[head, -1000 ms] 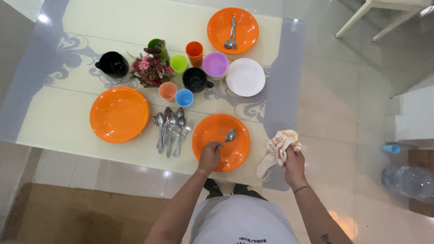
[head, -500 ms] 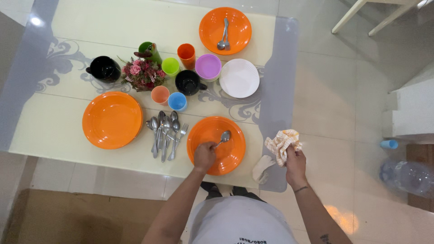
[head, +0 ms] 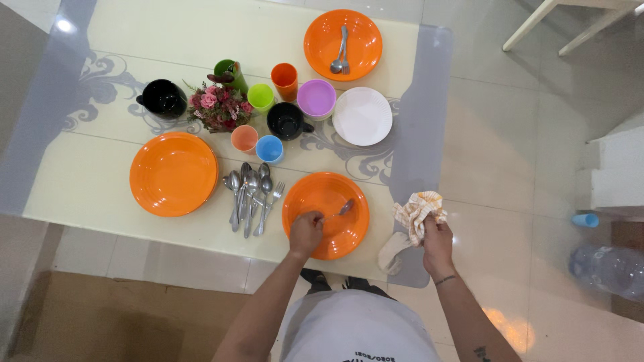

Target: The person picks up a stack of spoons and forks from a dining table, moves them across the table, and wipes each individual spoon and fork with a cloth before placing them down.

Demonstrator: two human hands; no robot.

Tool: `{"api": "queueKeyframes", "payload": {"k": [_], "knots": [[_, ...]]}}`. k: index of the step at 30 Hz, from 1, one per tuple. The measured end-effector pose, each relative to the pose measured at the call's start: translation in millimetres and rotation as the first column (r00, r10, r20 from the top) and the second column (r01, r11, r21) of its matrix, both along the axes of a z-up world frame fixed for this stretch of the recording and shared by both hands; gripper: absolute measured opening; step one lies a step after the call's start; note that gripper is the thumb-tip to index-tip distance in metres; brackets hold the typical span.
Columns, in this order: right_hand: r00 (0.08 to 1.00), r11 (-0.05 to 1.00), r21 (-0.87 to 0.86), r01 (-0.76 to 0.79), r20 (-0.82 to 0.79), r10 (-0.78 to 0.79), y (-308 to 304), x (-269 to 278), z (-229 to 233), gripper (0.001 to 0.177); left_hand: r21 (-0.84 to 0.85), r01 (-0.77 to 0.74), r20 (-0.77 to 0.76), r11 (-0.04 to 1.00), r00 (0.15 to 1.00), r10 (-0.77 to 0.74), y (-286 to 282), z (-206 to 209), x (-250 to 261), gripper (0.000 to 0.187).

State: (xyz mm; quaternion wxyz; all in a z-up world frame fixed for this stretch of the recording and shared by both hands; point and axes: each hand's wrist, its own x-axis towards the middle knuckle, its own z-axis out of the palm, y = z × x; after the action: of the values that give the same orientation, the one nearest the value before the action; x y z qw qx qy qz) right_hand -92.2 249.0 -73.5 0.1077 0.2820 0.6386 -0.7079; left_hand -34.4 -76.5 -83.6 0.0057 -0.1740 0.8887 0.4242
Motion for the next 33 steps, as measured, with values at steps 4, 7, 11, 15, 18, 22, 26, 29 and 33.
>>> {"api": "queueKeyframes", "payload": {"k": [4,7,11,15,18,22,26,29,33], "knots": [[1.0,0.997,-0.073,0.0,-0.028,-0.002,-3,0,-2,0.028,-0.011,0.013,0.023,1.0,1.0,-0.012,-1,4,2,0.015],[0.995,0.996,-0.081,-0.024,-0.103,0.015,-3,-1,-11,0.029,-0.008,0.031,0.026,0.999,0.999,-0.03,-3,4,4,0.016],[0.997,1.0,-0.028,-0.013,-0.074,0.011,-6,-3,-17,0.03,-0.121,0.085,-0.051,0.989,0.995,-0.091,-2,4,9,0.016],[0.999,0.999,-0.051,-0.01,-0.053,0.007,-9,-3,-12,0.028,-0.215,0.139,-0.038,0.967,0.988,-0.15,-2,5,8,0.007],[0.998,0.998,-0.061,-0.021,-0.057,0.018,-12,-3,-4,0.027,-0.216,0.102,-0.108,0.971,0.986,-0.128,0,4,10,0.008],[0.999,0.999,-0.031,-0.035,-0.023,0.034,-12,-1,0,0.026,-0.222,0.065,-0.099,0.973,0.991,-0.089,3,-2,8,0.01],[0.997,0.998,-0.014,-0.063,-0.038,0.063,-11,-1,3,0.028,-0.194,0.049,-0.122,0.98,0.99,-0.074,4,-2,7,0.01],[0.997,0.997,-0.037,-0.066,-0.035,0.065,-10,-1,8,0.027,-0.201,0.073,-0.105,0.977,0.99,-0.095,3,1,8,0.011],[0.995,0.996,0.003,-0.091,-0.033,0.091,-9,-2,7,0.028,-0.181,0.069,-0.116,0.981,0.989,-0.091,4,7,7,0.016]]}}
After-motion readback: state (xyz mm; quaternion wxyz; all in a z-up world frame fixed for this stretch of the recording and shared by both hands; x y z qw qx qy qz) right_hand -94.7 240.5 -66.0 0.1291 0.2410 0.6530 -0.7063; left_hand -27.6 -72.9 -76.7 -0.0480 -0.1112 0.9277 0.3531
